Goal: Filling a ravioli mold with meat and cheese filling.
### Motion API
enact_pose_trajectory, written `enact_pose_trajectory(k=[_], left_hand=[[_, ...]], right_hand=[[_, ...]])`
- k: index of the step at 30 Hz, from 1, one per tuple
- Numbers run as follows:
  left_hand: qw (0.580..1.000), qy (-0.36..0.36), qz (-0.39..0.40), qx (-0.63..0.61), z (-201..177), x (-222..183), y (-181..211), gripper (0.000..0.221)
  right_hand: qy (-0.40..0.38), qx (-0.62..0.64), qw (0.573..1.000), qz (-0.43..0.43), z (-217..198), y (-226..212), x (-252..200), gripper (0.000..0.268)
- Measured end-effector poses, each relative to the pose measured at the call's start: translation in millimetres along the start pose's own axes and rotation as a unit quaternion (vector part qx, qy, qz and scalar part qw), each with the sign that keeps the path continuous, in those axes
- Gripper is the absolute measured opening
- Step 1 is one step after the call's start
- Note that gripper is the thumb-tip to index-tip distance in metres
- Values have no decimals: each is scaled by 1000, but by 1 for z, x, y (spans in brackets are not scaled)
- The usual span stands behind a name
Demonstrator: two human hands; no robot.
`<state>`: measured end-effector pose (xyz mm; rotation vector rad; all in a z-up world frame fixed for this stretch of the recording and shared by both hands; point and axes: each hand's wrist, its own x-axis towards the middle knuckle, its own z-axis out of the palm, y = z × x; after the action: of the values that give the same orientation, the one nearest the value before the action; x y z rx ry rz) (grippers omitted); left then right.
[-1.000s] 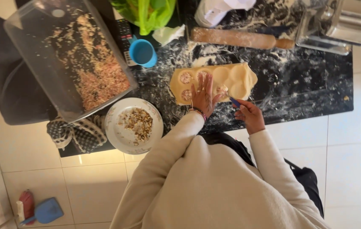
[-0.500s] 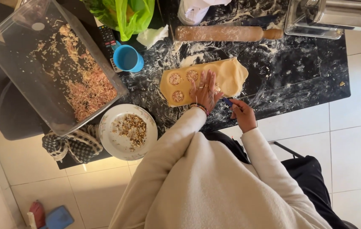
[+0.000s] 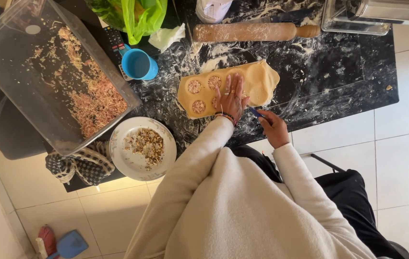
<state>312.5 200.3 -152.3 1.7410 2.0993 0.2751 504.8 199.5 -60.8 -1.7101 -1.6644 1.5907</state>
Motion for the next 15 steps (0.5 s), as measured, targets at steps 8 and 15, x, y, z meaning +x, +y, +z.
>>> enact_pose_trajectory(k=[8, 15], left_hand=[[1000, 6, -13, 7, 3, 0, -1, 79], [1000, 4, -16, 1, -1, -1, -1, 83]], right_hand=[[77, 13, 994, -77, 8, 13, -6, 28], [135, 32, 983, -116, 7, 3, -6, 21]])
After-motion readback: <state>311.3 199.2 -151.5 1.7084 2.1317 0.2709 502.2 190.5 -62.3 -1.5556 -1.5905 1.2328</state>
